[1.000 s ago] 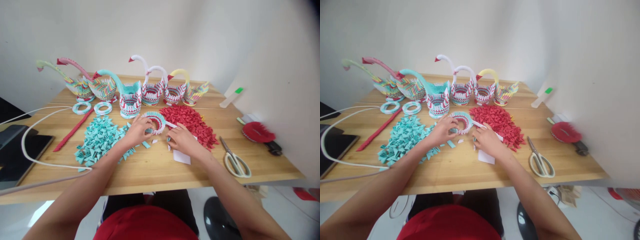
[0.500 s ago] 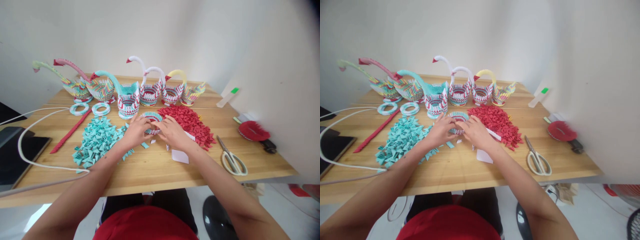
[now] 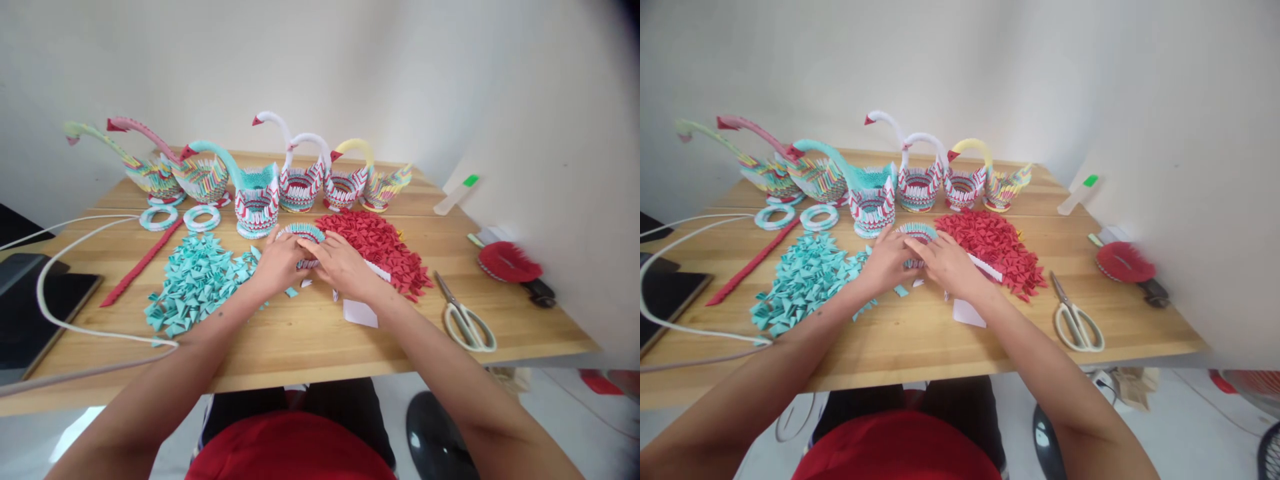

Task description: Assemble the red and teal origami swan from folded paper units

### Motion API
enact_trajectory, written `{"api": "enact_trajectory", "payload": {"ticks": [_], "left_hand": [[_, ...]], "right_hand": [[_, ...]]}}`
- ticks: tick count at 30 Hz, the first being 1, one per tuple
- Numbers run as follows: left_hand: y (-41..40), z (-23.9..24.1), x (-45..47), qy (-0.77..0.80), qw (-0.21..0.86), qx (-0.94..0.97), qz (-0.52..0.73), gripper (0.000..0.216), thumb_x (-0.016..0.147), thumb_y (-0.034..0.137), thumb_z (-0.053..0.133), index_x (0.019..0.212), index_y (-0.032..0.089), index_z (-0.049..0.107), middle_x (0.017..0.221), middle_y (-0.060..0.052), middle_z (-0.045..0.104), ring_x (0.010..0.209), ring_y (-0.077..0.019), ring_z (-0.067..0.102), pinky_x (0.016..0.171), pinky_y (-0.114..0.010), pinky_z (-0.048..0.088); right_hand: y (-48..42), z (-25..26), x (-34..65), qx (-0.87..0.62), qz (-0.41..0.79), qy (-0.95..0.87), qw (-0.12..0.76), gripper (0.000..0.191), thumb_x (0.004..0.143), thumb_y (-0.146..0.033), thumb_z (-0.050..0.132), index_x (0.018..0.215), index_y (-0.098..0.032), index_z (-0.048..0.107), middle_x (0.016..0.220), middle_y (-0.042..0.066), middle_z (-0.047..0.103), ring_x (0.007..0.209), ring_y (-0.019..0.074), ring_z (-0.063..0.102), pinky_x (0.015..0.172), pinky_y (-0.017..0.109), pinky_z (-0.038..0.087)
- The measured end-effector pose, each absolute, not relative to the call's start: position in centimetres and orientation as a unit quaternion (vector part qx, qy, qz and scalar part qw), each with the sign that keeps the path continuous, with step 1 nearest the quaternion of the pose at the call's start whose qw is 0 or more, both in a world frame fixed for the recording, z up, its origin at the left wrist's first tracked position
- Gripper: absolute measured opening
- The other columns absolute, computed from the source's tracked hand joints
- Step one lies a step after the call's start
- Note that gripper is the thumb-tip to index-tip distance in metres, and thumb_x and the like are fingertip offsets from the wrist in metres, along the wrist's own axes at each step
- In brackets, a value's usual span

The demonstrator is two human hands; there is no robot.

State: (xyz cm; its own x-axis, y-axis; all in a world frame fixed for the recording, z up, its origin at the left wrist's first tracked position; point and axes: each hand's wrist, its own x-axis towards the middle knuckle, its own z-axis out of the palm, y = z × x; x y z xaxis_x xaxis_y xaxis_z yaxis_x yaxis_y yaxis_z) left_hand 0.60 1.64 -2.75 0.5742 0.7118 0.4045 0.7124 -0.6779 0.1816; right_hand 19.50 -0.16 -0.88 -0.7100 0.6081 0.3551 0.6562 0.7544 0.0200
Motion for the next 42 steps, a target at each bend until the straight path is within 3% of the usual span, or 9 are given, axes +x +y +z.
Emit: {"api": "enact_trajectory", "payload": {"ticks": [9,16,23,29,42], "left_hand": [[1.4,-2.9,1.1,-0.423,-0.006,-0.876,-0.231,0.024,0.074,0.023,0.066,0.098,0.023,0.073,0.103,-0.007,0.07,0.109,-0.0296,0.057,0.116,-0.058,0.019],[1.6,-3.0,1.0,-0.414,-0.011,-0.882,-0.226,0.013,0.079,0.028,0.068,0.09,0.023,0.072,0.101,-0.006,0.069,0.107,-0.0291,0.057,0.114,-0.059,0.019],[1.4,-1.4,-1.5,-0.387,-0.017,-0.892,-0.232,0.046,0.075,0.028,0.078,0.118,0.023,0.062,0.128,-0.01,0.06,0.122,-0.0305,0.051,0.115,-0.057,0.022],[1.6,-1.2,-2.9,-0.402,-0.029,-0.888,-0.221,0.033,0.076,0.025,0.078,0.106,0.021,0.068,0.13,-0.012,0.059,0.125,-0.0314,0.052,0.115,-0.059,0.021],[2.2,-2.3,-2.7,-0.391,-0.064,-0.882,-0.254,0.016,0.081,0.023,0.072,0.097,0.025,0.071,0.124,-0.006,0.063,0.119,-0.0272,0.054,0.112,-0.055,0.025]], "right_hand": [[0.0,-1.3,19.2,-0.322,-0.084,-0.927,0.172,0.065,0.088,-0.006,0.05,0.148,-0.014,0.028,0.11,0.012,0.069,0.102,0.0261,0.061,0.108,0.054,0.036],[0.4,0.2,20.1,-0.366,-0.021,-0.908,0.204,0.063,0.083,-0.01,0.057,0.143,-0.013,0.038,0.102,0.009,0.07,0.1,0.027,0.061,0.102,0.049,0.042],[0.2,1.9,22.1,-0.424,0.065,-0.85,0.305,0.056,0.081,-0.013,0.059,0.135,-0.022,0.046,0.102,0.005,0.07,0.106,0.026,0.063,0.095,0.044,0.048],[-0.3,1.1,20.5,-0.407,0.069,-0.865,0.286,0.055,0.081,-0.015,0.06,0.134,-0.022,0.047,0.096,0.004,0.069,0.093,0.0251,0.064,0.086,0.042,0.05],[-0.2,1.1,18.0,-0.386,0.037,-0.892,0.234,0.056,0.08,-0.01,0.058,0.134,-0.02,0.047,0.092,0.004,0.069,0.093,0.0254,0.062,0.087,0.042,0.048]]}}
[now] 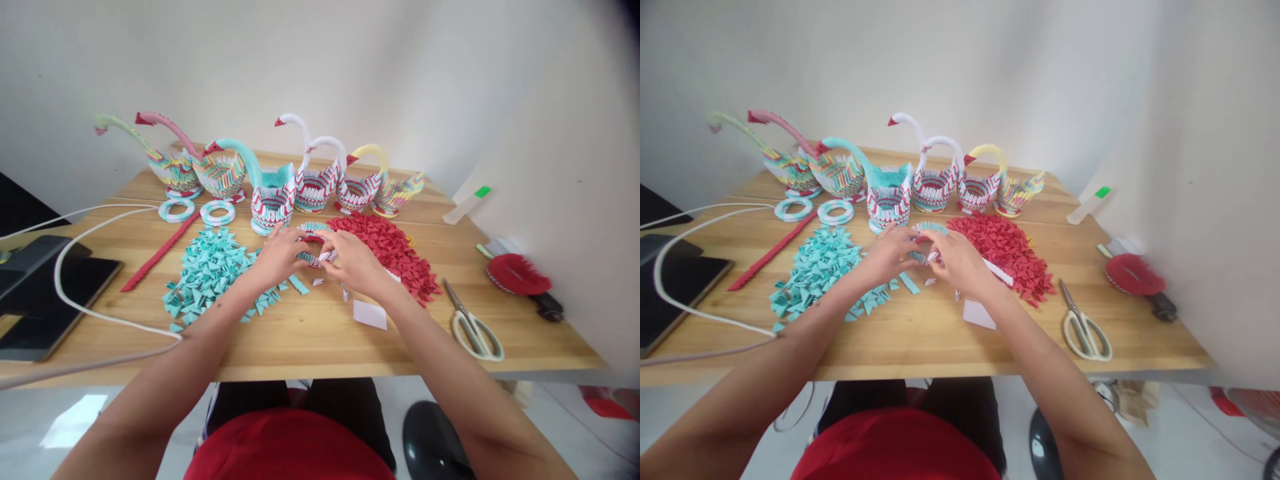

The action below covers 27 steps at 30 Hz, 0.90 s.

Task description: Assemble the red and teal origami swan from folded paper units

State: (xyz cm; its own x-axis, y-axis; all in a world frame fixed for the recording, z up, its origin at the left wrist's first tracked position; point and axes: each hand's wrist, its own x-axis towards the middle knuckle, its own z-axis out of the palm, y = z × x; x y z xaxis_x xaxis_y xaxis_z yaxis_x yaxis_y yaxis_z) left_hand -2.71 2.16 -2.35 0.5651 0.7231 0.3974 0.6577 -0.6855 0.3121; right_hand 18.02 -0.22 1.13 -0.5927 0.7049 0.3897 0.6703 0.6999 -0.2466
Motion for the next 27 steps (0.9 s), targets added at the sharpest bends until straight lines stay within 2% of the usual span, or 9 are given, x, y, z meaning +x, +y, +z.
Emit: {"api": "enact_trajectory", "payload": {"ticks": [7,27], "left_hand": [[1.89,-1.97,-2.46,0.406,0.085,0.875,0.248,0.018,0.082,0.021,0.07,0.1,0.023,0.073,0.125,-0.007,0.064,0.12,-0.0275,0.054,0.114,-0.054,0.021],[2.0,-2.19,-2.47,0.388,0.067,0.882,0.259,0.02,0.085,0.019,0.065,0.102,0.023,0.073,0.12,-0.007,0.066,0.113,-0.0271,0.056,0.108,-0.052,0.029]], "right_hand": [[-0.16,0.76,17.54,-0.388,0.06,-0.887,0.242,0.056,0.082,-0.012,0.058,0.136,-0.022,0.046,0.093,0.004,0.069,0.093,0.0248,0.063,0.09,0.043,0.048],[-0.08,1.14,17.09,-0.396,0.056,-0.89,0.218,0.059,0.082,-0.011,0.059,0.138,-0.022,0.044,0.099,0.006,0.07,0.103,0.0271,0.061,0.095,0.045,0.045]]}}
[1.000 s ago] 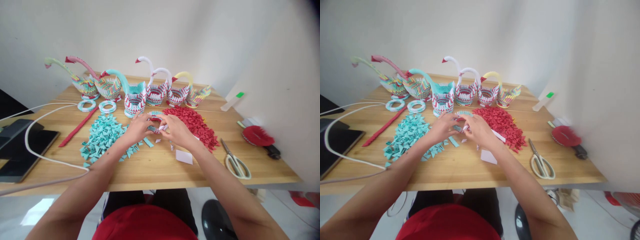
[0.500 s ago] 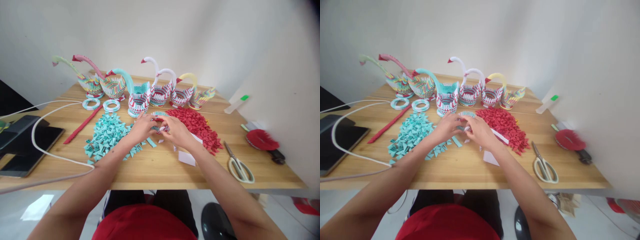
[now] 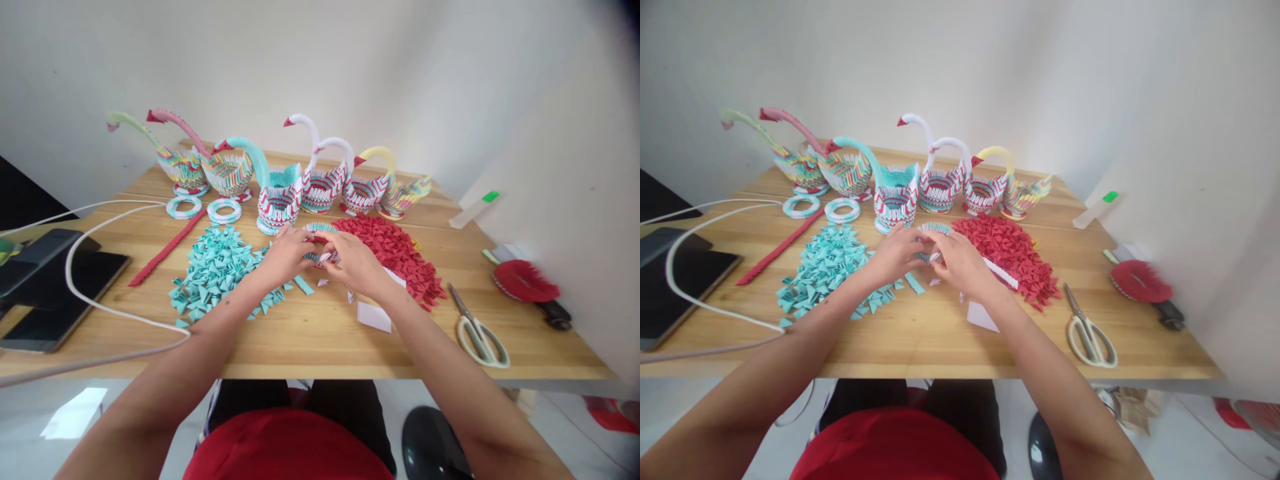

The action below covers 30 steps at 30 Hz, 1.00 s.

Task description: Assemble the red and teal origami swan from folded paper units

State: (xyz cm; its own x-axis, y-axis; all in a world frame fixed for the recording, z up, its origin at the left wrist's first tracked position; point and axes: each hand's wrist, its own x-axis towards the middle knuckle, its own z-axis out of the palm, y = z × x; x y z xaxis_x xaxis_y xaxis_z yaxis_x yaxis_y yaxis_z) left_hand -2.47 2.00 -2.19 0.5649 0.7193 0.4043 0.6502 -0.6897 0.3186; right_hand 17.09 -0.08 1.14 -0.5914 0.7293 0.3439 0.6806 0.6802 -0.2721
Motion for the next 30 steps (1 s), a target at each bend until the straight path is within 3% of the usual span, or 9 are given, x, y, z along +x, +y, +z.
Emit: {"api": "enact_trajectory", "payload": {"ticks": [8,20,25,30], "left_hand": [[2.2,-2.3,-2.4,0.393,0.07,0.881,0.253,0.018,0.085,0.021,0.064,0.1,0.022,0.073,0.117,-0.007,0.066,0.111,-0.0269,0.057,0.109,-0.052,0.028],[2.3,-2.7,-2.3,0.407,0.05,0.881,0.237,0.022,0.084,0.02,0.06,0.101,0.023,0.073,0.114,-0.01,0.065,0.112,-0.0284,0.056,0.112,-0.055,0.026],[2.4,-2.7,-2.4,0.391,0.071,0.886,0.24,0.023,0.086,0.022,0.062,0.107,0.024,0.072,0.118,-0.008,0.064,0.114,-0.0272,0.055,0.112,-0.053,0.025],[2.4,-3.0,-2.5,0.391,0.072,0.882,0.255,0.021,0.085,0.023,0.066,0.105,0.023,0.072,0.116,-0.008,0.065,0.114,-0.0264,0.056,0.112,-0.052,0.025]], "right_hand": [[0.0,1.3,16.8,-0.38,0.004,-0.905,0.193,0.059,0.081,-0.009,0.058,0.138,-0.017,0.044,0.119,0.012,0.066,0.109,0.0277,0.06,0.094,0.044,0.046],[0.1,1.4,16.1,-0.381,-0.033,-0.914,0.135,0.061,0.083,-0.005,0.056,0.141,-0.017,0.041,0.119,0.013,0.068,0.112,0.0275,0.061,0.104,0.049,0.04],[0.6,1.9,17.1,-0.395,0.01,-0.911,0.118,0.043,0.086,-0.018,0.066,0.128,-0.021,0.055,0.112,0.01,0.071,0.103,0.0269,0.065,0.097,0.046,0.045],[0.5,3.0,18.0,-0.388,0.022,-0.913,0.122,0.018,0.093,-0.02,0.058,0.108,-0.023,0.067,0.103,0.005,0.073,0.096,0.0235,0.065,0.094,0.041,0.043]]}}
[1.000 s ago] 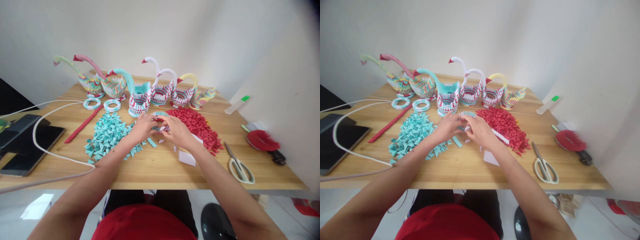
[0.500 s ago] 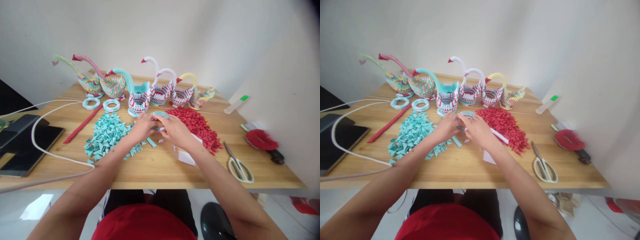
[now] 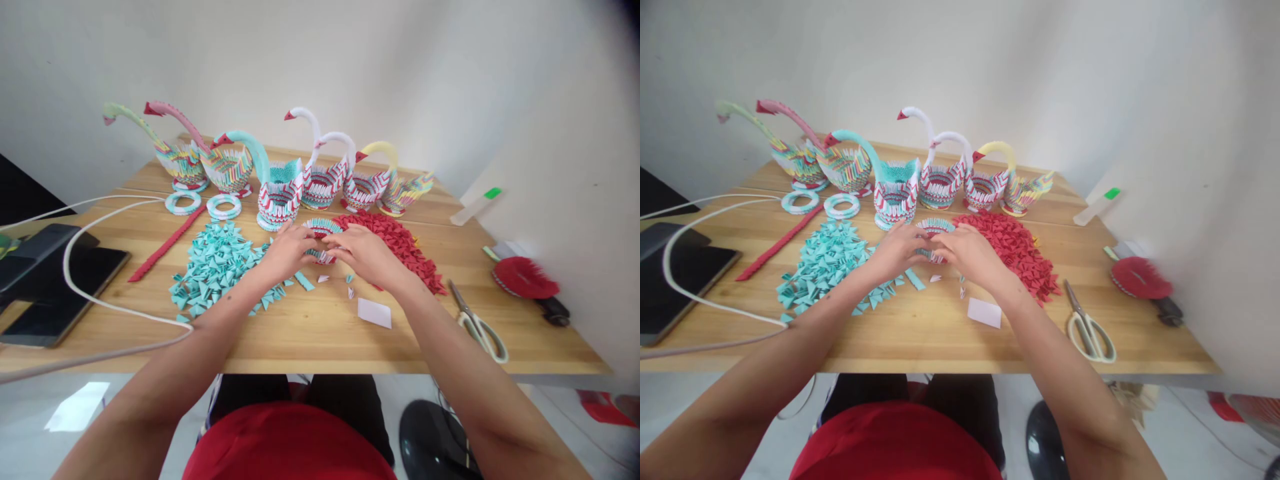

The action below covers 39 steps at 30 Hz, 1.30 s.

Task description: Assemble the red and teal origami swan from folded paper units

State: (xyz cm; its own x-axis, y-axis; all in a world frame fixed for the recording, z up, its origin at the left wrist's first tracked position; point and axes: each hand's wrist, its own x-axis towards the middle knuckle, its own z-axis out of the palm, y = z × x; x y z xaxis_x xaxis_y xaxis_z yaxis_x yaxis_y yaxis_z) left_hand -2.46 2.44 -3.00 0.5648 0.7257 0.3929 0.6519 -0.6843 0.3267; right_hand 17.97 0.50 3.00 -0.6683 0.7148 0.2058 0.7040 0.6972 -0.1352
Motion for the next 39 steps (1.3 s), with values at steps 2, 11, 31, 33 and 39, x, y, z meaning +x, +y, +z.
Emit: {"api": "enact_trajectory", "payload": {"ticks": [2,11,31,33,39], "left_hand": [[2.5,-3.2,-2.4,0.392,0.069,0.879,0.263,0.02,0.085,0.023,0.066,0.104,0.024,0.072,0.116,-0.007,0.066,0.114,-0.0263,0.057,0.112,-0.053,0.025],[2.7,-3.2,-1.5,0.383,0.059,0.884,0.261,0.012,0.082,0.028,0.069,0.091,0.02,0.07,0.107,-0.006,0.068,0.106,-0.0253,0.059,0.113,-0.053,0.022],[3.0,-3.5,-1.8,0.355,0.062,0.895,0.263,0.011,0.081,0.026,0.07,0.092,0.021,0.07,0.105,-0.005,0.068,0.105,-0.0244,0.059,0.114,-0.054,0.021],[3.0,-3.4,-2.1,0.352,0.063,0.897,0.26,0.012,0.081,0.025,0.072,0.091,0.021,0.07,0.104,-0.005,0.067,0.104,-0.0242,0.059,0.113,-0.054,0.024],[3.2,-3.5,-2.7,0.355,0.059,0.896,0.26,0.014,0.081,0.027,0.073,0.091,0.019,0.069,0.111,-0.007,0.066,0.107,-0.0251,0.059,0.111,-0.053,0.028]], "right_hand": [[0.4,3.3,17.8,-0.383,0.021,-0.916,0.116,0.015,0.094,-0.021,0.057,0.102,-0.023,0.07,0.1,0.004,0.074,0.095,0.0227,0.065,0.094,0.04,0.041],[0.6,3.3,17.0,-0.414,-0.033,-0.905,0.085,0.016,0.092,-0.023,0.061,0.081,-0.021,0.072,0.087,0.005,0.074,0.088,0.0233,0.063,0.082,0.036,0.038],[0.3,2.8,19.7,-0.426,-0.001,-0.885,0.188,0.019,0.094,-0.027,0.058,0.11,-0.02,0.068,0.098,0.006,0.073,0.091,0.0223,0.063,0.082,0.034,0.042],[0.3,3.4,21.5,-0.446,0.005,-0.867,0.224,0.019,0.096,-0.027,0.056,0.107,-0.02,0.069,0.105,0.007,0.073,0.095,0.0229,0.064,0.083,0.034,0.043],[-0.8,2.1,24.6,-0.43,0.027,-0.887,0.165,0.017,0.094,-0.02,0.056,0.102,-0.02,0.072,0.098,0.006,0.074,0.092,0.0208,0.066,0.083,0.033,0.043]]}}
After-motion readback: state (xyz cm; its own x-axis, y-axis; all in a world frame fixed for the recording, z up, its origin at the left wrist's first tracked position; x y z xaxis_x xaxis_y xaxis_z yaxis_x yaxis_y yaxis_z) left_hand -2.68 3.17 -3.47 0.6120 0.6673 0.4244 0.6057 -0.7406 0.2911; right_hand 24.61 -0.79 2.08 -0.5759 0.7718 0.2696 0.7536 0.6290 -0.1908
